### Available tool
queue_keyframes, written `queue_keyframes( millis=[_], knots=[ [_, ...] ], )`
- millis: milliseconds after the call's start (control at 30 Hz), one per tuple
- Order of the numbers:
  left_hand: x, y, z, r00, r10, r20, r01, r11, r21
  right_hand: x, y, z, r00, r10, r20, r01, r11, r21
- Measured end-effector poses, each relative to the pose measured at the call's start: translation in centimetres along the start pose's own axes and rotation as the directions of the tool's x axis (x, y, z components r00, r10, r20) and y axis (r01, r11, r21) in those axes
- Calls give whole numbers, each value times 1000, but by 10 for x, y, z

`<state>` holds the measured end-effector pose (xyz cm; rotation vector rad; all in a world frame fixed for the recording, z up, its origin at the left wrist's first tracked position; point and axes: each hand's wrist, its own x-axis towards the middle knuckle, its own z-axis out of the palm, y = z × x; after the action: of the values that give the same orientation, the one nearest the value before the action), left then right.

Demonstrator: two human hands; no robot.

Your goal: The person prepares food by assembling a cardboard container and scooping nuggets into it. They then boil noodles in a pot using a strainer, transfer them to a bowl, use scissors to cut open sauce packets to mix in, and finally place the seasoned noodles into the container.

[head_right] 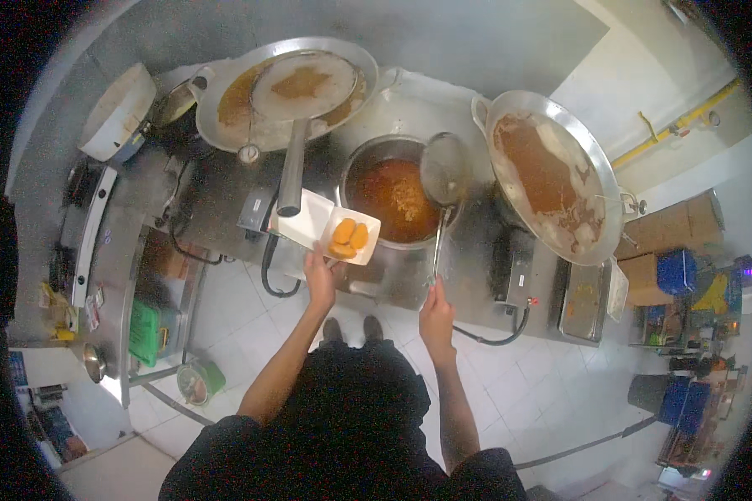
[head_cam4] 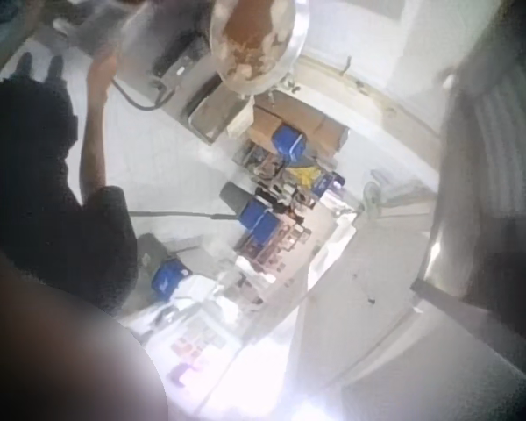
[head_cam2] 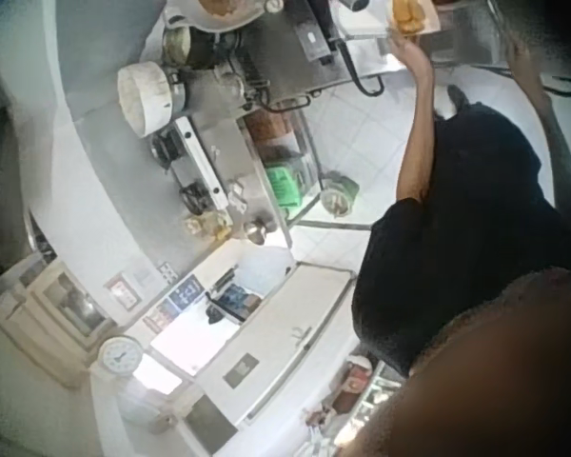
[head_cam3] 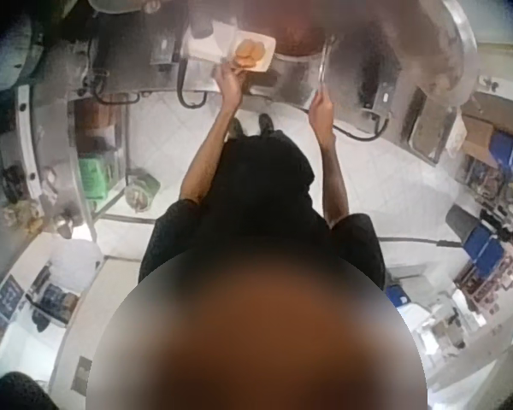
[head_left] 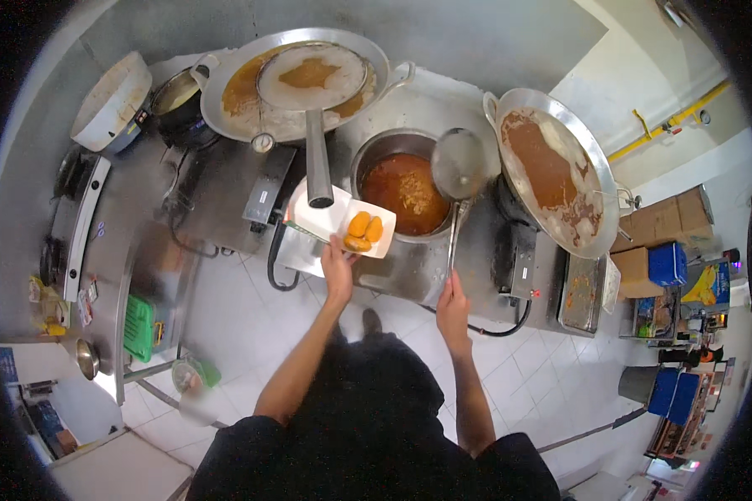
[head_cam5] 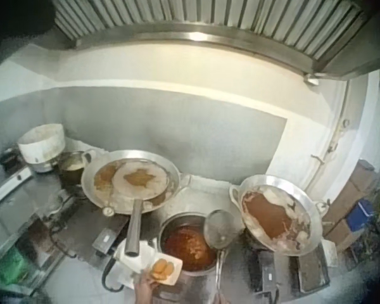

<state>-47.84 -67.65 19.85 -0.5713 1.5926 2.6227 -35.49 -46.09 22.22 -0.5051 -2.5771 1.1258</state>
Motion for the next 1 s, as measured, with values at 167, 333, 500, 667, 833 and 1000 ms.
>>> queue_keyframes(
  millis=[167,333,500,667,833,1000],
  knots=[
    [-11,14,-37,997,-9,-71,4,998,-70,-2,-14,10,995,-76,63,86,980,-179],
    [-16,32,-63,995,-22,-99,16,998,-59,1,-15,23,989,-130,65,140,973,-186],
    [-14,41,-89,992,-11,-122,3,998,-63,12,2,40,961,149,234,-179,977,115],
    [-18,52,-99,995,1,-101,-2,1000,-15,41,-11,28,770,349,534,-574,745,340],
    [-32,47,-123,996,-21,-91,23,1000,19,24,-35,13,883,321,341,-366,928,74],
    [-88,50,-128,990,-143,6,140,977,159,-57,-70,-21,982,136,129,-150,983,107]
  ],
)
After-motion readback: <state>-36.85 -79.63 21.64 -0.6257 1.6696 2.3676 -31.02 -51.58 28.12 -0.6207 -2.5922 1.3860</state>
